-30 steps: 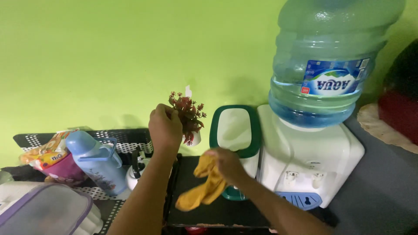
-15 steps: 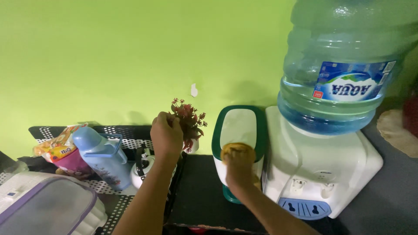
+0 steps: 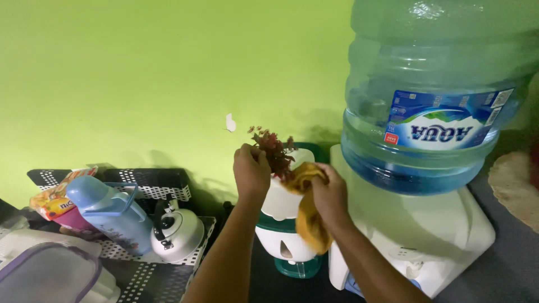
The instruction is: Wiping down a dining table, water dispenser, and various kitchen items using a cleaning cloth
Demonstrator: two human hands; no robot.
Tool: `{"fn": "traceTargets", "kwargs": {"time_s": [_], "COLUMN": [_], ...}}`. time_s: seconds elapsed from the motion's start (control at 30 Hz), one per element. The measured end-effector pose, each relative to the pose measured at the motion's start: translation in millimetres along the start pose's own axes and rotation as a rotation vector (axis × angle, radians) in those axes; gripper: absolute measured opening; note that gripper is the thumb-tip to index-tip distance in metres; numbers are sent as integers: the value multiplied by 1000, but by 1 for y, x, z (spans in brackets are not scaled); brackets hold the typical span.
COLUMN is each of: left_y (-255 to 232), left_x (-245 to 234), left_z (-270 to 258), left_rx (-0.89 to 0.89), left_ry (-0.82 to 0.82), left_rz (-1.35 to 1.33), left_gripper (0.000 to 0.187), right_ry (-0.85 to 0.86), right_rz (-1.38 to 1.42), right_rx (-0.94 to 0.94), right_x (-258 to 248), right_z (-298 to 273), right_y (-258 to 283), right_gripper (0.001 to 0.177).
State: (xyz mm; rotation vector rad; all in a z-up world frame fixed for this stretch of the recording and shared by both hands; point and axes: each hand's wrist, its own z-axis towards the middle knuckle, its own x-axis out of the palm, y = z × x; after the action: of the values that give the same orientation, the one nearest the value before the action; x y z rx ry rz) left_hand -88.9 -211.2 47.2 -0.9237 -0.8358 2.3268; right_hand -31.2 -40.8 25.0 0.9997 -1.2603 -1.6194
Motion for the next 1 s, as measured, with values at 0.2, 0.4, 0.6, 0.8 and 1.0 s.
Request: {"fn": "traceTargets", "kwargs": {"time_s": [0.2, 0.4, 0.6, 0.8, 1.0], "left_y": [9, 23, 3, 14, -31], "left_x": [54, 75, 66, 83, 32], "left_z": [-13, -1, 0, 12, 4], "left_rx": [72, 335, 181, 105, -208], "left_ry": [1, -35, 77, 143, 406], "left_rz": [-35, 96, 129, 268, 379], "left_gripper": [17, 23, 19, 22, 25], "right_ry": [55, 405, 451, 494, 444], "right_rz": [-107, -688, -1234, -1207, -1280], "right_rx": [-18, -219, -533, -257, -415], "right_x": [-40, -53, 22, 34, 29], "right_z": [47, 41, 81, 158, 123], "right_y": [-24, -46, -129, -111, -112], "right_gripper": [46, 37, 46, 61, 37]}}
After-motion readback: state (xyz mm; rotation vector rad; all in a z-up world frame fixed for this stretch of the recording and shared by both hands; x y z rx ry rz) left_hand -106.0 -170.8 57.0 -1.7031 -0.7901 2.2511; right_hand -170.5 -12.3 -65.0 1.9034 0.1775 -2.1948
